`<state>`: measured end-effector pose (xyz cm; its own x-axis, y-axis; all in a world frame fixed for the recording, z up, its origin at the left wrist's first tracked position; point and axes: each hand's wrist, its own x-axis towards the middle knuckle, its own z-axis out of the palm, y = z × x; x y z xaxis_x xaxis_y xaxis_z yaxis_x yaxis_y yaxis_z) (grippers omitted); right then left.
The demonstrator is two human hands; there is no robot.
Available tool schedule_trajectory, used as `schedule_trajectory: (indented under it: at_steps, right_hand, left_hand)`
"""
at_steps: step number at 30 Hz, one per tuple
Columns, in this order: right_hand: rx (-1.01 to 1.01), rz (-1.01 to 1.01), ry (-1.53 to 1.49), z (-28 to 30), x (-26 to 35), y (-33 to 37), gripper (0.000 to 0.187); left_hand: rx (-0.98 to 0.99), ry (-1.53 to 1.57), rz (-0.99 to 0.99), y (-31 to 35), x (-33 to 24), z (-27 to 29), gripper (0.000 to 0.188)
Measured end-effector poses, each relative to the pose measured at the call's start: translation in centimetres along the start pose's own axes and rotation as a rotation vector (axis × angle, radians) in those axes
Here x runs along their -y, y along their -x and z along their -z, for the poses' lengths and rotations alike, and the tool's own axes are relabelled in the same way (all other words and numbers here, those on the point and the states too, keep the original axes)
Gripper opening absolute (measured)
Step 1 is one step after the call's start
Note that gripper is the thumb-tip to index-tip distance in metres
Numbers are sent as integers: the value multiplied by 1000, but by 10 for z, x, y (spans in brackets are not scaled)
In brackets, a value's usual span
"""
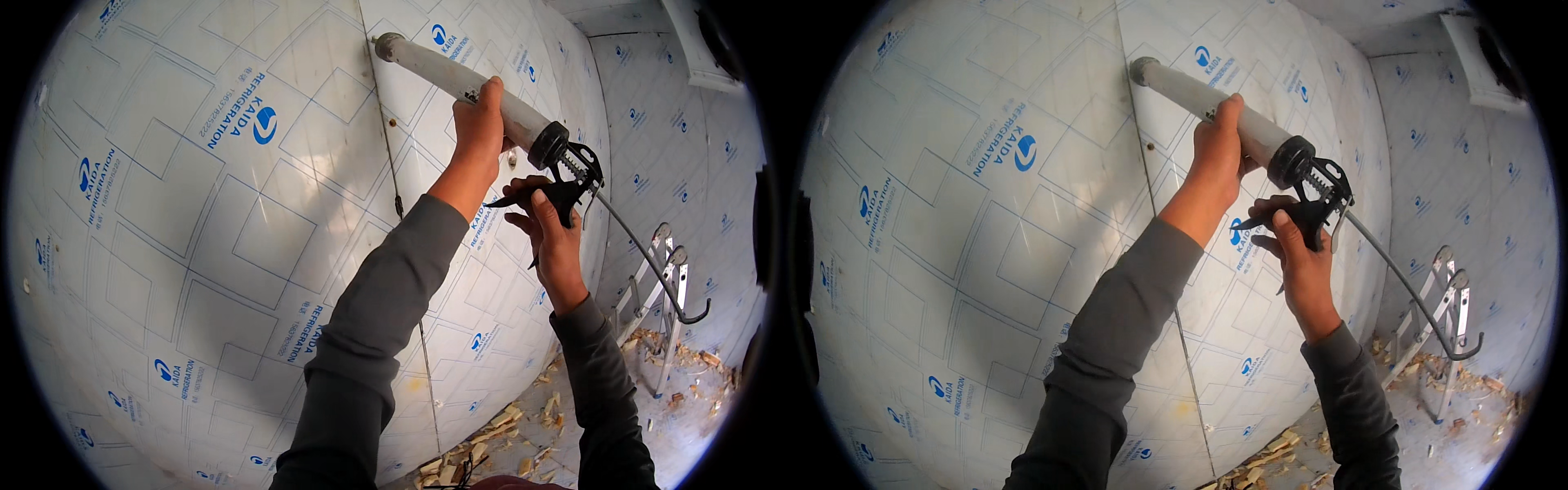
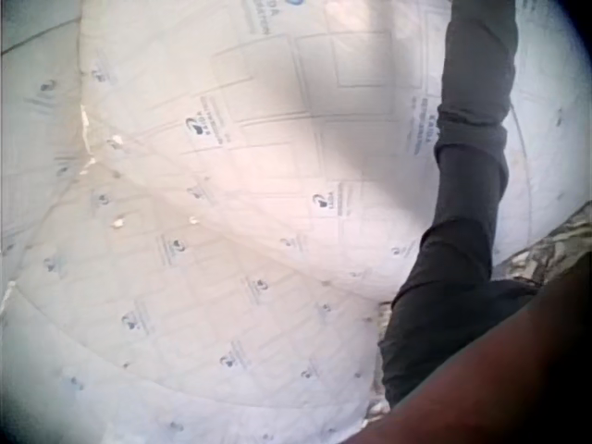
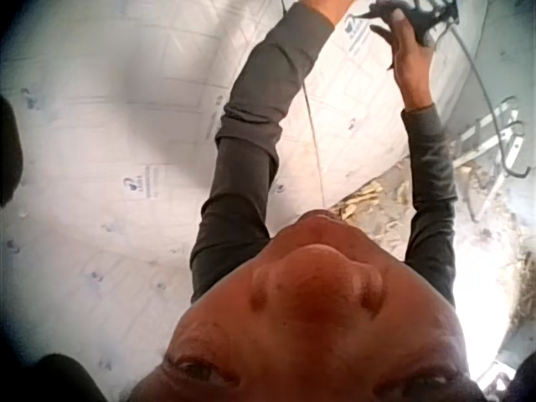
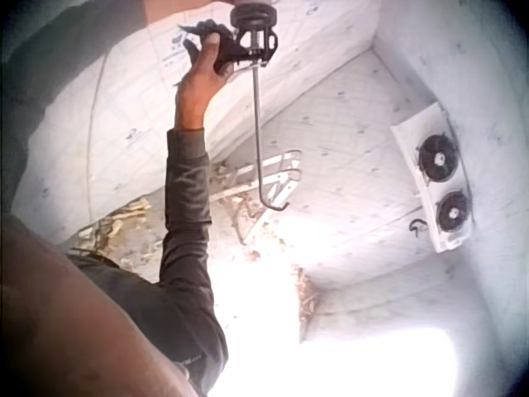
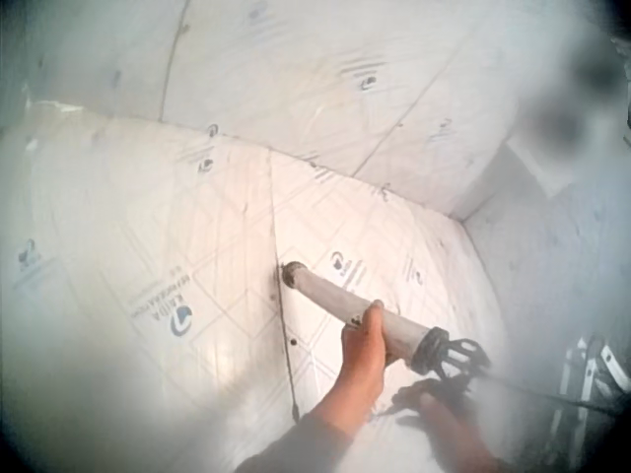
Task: The person uses a caulking gun to apply sealant along the seams of white insulation panels inside a refrigeration unit. The person moves around the interior, applying sealant to vertical and horizontal joints between the panels.
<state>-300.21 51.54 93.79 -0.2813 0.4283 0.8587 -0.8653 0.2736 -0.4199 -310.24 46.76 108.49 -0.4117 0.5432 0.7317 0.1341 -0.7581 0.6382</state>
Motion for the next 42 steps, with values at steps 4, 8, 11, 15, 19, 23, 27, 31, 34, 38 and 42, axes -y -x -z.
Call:
schedule_trajectory:
  at_steps: [4,8,11,15,19,23,27,31,34,38,42]
  right_hand:
    - [-8,26,9,-8,-11,-10,37]
    - [-13,36,34,-13,-20,-13,37]
    - [-22,65,74,-15,-25,-16,37]
    - [3,116,154,-16,-21,-20,34]
    - [93,173,203,-13,-13,-29,28]
    - [149,168,133,-21,-20,-30,20]
    - [101,124,112,-19,-30,-24,11]
    - [51,111,110,-22,-43,-20,11]
    - [18,105,123,-21,-46,-15,13]
    - [-37,131,169,-44,-39,-5,16]
    - [37,144,90,-55,-41,-4,17]
  left_hand:
    - [45,-2,-34,-12,0,15,51]
    - [59,35,-58,-14,-3,21,49]
    - [50,60,-50,-16,-5,23,50]
    - [85,89,-30,-18,-12,25,48]
    - [36,231,-17,-19,-29,21,51]
    - [-173,306,-22,-46,-50,35,64]
    - [-224,374,-106,-61,-41,36,75]
    - [-226,356,-117,-58,-36,44,77]
    - [-210,383,-122,-55,-34,45,75]
    - [-239,414,-61,-43,-42,47,72]
    - [-196,464,-90,-47,-41,53,71]
